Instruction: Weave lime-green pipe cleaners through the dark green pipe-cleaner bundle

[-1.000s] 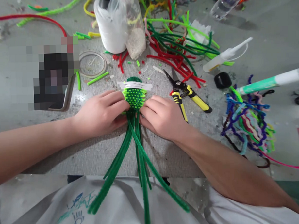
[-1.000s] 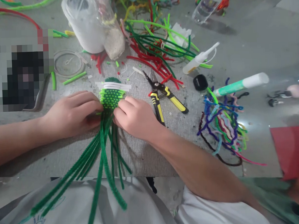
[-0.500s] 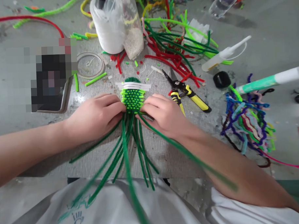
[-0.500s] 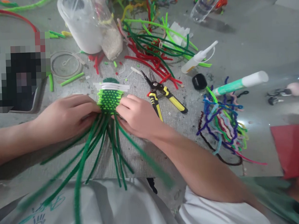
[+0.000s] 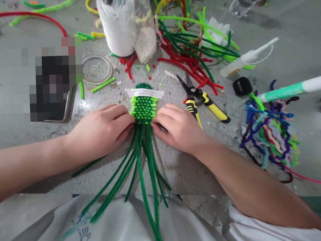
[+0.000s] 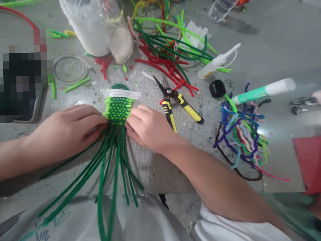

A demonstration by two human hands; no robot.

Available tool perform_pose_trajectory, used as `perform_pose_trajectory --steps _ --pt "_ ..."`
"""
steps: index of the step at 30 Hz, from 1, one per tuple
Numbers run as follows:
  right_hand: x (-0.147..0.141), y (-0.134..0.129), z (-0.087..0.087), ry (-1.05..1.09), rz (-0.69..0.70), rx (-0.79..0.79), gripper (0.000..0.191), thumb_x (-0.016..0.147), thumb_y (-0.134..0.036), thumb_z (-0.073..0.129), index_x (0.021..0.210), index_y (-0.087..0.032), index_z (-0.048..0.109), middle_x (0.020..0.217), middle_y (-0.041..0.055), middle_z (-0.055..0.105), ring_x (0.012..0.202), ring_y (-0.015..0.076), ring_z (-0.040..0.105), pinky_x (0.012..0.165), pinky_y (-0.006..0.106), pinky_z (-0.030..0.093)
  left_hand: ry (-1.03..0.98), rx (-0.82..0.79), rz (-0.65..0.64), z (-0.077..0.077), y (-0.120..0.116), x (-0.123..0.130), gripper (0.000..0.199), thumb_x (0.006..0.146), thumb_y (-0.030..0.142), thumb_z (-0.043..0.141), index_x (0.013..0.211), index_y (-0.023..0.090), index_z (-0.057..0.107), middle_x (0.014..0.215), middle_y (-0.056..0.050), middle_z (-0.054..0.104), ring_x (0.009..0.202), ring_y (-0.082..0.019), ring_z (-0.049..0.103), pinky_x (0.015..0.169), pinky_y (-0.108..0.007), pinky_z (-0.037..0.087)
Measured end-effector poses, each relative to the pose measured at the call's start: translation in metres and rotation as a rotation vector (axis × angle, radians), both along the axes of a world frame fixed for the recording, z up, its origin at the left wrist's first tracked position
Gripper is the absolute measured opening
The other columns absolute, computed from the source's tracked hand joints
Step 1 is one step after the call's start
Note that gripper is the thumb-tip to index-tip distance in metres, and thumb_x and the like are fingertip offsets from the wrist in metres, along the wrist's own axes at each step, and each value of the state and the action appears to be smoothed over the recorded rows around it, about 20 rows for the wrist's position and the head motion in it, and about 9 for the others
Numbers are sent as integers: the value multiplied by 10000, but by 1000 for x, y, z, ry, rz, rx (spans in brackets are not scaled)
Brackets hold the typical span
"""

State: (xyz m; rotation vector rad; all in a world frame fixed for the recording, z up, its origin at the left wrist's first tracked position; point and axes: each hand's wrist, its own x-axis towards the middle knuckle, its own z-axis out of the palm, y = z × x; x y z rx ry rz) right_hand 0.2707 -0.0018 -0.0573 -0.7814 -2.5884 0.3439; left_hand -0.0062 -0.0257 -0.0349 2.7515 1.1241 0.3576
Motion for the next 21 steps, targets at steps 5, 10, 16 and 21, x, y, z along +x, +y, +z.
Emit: perform_pose_trajectory --steps 5,10,16,21 --pt "0 1 0 4 2 -6 336 1172 -237 501 897 -230 693 890 77 691 893 245 598 801 385 495 5 -7 20 0 1 0 350 1142 249 457 954 205 750 854 -67 729 760 -241 694 711 -352 543" --pt "0 1 1 15 18 -33 334 1171 -233 500 915 -218 715 895 80 692 892 246 588 784 388 474 82 52 28 -1 2 0 300 1090 218 474 890 218 697 770 -52 694 673 -233 655 639 -351 506" --pt "-2 1 0 10 15 -11 336 1169 -221 491 911 -217 707 888 83 692 887 250 588 792 389 487 84 85 12 -2 5 0 247 1060 208 502 891 230 681 757 -51 685 649 -233 631 607 -361 476" --pt "-2 1 -1 -16 -21 -60 318 1165 -230 490 909 -232 678 912 81 685 896 257 591 792 398 460 88 52 42 -2 6 1 265 1058 197 474 892 224 678 748 -50 672 661 -230 633 609 -352 475"
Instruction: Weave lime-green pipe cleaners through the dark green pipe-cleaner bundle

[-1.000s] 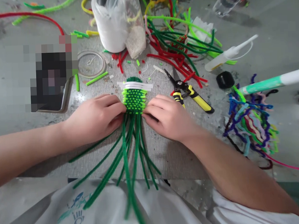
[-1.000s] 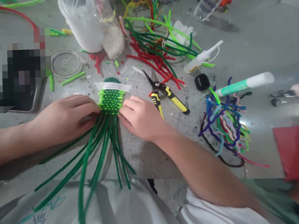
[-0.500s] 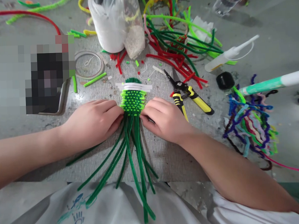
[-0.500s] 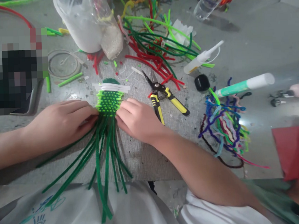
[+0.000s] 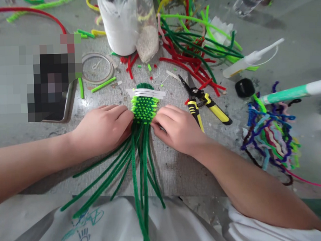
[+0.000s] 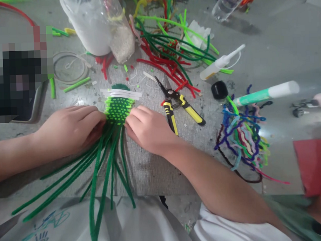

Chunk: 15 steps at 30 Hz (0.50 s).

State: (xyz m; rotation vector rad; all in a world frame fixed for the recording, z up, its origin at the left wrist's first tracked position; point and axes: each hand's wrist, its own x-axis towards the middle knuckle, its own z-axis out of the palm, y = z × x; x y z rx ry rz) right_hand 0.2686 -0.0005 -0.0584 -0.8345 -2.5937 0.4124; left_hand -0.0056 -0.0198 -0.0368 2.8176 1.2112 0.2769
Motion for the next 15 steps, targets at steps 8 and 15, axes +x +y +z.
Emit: perform_pose_trajectory --steps 8,15 --pt "-2 -1 -1 -36 -53 25 336 1170 -244 464 907 -227 672 917 95 711 885 253 612 788 400 480 -3 55 -5 -2 0 0 296 1086 202 437 902 213 669 766 -63 678 668 -236 641 611 -357 476" --pt "-1 -2 -2 107 -64 -42 186 1115 -231 564 991 -232 703 968 80 713 929 252 655 811 389 511 -93 91 -65 -5 3 -3 325 1116 209 445 902 196 689 759 -46 663 664 -219 641 613 -344 491"
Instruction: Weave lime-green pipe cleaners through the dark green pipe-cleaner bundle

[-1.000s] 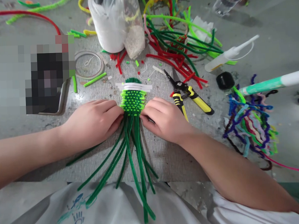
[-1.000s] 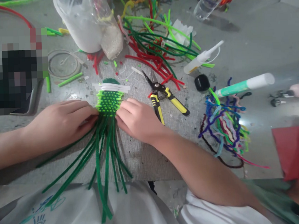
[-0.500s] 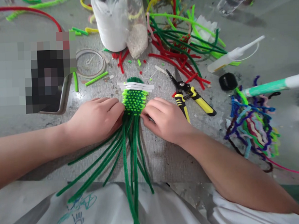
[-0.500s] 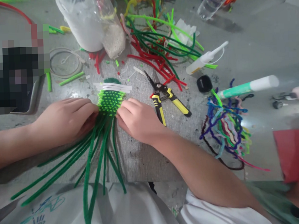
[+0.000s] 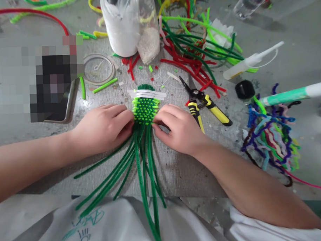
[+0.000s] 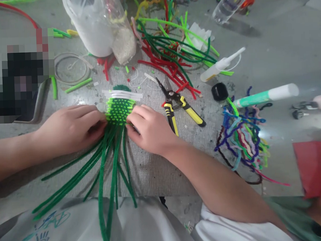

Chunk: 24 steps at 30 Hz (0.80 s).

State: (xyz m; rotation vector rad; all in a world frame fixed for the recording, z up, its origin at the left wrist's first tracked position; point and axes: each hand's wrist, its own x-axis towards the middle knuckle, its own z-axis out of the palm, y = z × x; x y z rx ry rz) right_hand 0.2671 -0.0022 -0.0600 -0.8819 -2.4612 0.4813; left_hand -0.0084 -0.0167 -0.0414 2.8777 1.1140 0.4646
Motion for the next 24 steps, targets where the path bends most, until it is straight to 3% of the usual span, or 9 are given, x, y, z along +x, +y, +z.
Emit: perform_pose_trajectory --steps 4,8,10,17,24 --pt "-3 -3 1 56 -32 -88 183 1124 -336 595 1071 -227 731 1057 94 731 967 257 669 845 397 534 -67 -26 -35 2 -1 -4 288 1129 220 473 1022 189 739 856 -55 701 718 -207 651 638 -321 510" --pt "-10 -3 4 55 -85 -171 205 1074 -404 688 1057 -205 733 1028 89 734 949 254 669 829 384 518 -92 -10 -205 3 -1 -7 293 1133 210 495 1111 229 786 893 -45 691 736 -195 630 677 -310 522" --pt "-15 -2 9 10 -118 -218 164 1027 -368 717 1034 -205 723 1020 85 735 948 255 662 826 377 504 -73 -11 -273 4 0 -8 311 1134 207 485 1095 230 792 865 -37 671 713 -197 608 676 -318 525" --pt "-32 -4 32 -190 -251 -346 34 949 -204 688 946 -196 720 1022 92 731 925 236 642 800 351 462 -19 6 -313 3 -4 -5 273 1102 223 529 1189 228 787 903 -44 650 707 -205 592 662 -327 525" --pt "-29 10 51 -351 -114 -362 229 1007 -93 597 906 -172 787 1000 102 749 962 238 675 837 347 467 -14 -52 -288 2 -7 -10 290 1054 208 608 1292 237 769 1022 -75 657 792 -215 594 696 -339 551"
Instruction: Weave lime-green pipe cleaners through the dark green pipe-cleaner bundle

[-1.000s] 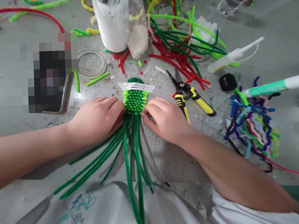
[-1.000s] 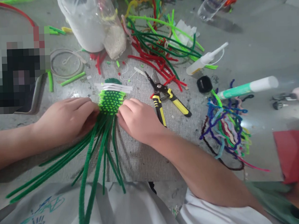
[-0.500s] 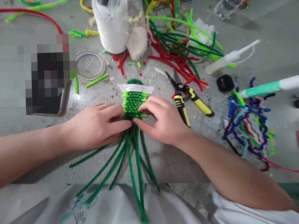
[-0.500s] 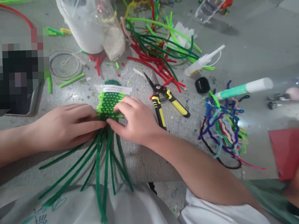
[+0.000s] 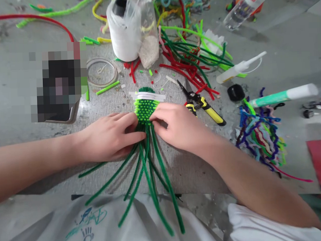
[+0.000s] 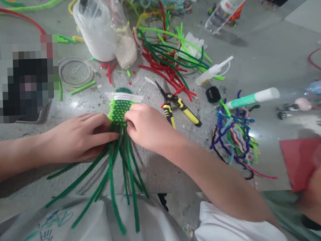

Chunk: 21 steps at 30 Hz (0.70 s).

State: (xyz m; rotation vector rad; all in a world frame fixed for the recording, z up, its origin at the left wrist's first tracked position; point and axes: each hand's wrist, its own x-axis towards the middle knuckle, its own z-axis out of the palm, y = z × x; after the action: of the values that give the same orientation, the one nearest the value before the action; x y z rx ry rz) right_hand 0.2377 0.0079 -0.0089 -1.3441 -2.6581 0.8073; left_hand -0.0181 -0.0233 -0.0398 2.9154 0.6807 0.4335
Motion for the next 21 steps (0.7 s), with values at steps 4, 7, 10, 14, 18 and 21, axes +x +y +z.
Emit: perform_pose_trajectory --steps 4,7,10,14,18,21 --pt "0 17 15 -55 151 -66 216 980 -42 642 952 -167 815 1051 95 792 1005 232 700 877 338 479 -35 -47 -17 0 0 -4 303 1042 184 630 1317 214 754 1250 -158 705 1054 -292 658 794 -387 620" --pt "-5 22 19 -114 167 -96 191 968 -36 674 959 -163 816 1043 90 798 1002 230 707 860 334 476 -78 -45 -73 -3 0 -3 254 1017 163 645 1237 203 765 1317 -161 755 1195 -329 662 919 -439 643" --pt "-8 23 17 -146 139 -109 154 960 -46 710 961 -160 813 1031 86 791 1003 227 707 861 331 476 -122 -26 -104 -5 0 -1 222 1017 175 650 1197 211 774 1332 -128 808 1255 -330 679 980 -449 637" --pt "-8 23 12 -113 110 -106 120 943 -69 758 978 -168 816 1020 72 784 980 217 701 846 325 471 -50 -18 -119 1 0 0 254 1089 190 580 1236 212 786 1346 -92 848 1264 -302 719 969 -425 631" --pt "-9 21 18 -167 132 -100 119 994 -99 717 970 -164 813 1030 86 778 990 226 705 823 330 453 -32 50 -133 6 0 0 280 1145 211 545 1273 201 794 1353 -84 858 1239 -286 733 920 -422 617" --pt "-14 19 25 -262 143 -83 172 1044 -142 674 947 -158 814 1024 104 766 955 233 696 784 348 430 -26 82 -128 6 -1 1 272 1140 195 573 1292 180 797 1340 -84 861 1202 -283 733 903 -420 613"
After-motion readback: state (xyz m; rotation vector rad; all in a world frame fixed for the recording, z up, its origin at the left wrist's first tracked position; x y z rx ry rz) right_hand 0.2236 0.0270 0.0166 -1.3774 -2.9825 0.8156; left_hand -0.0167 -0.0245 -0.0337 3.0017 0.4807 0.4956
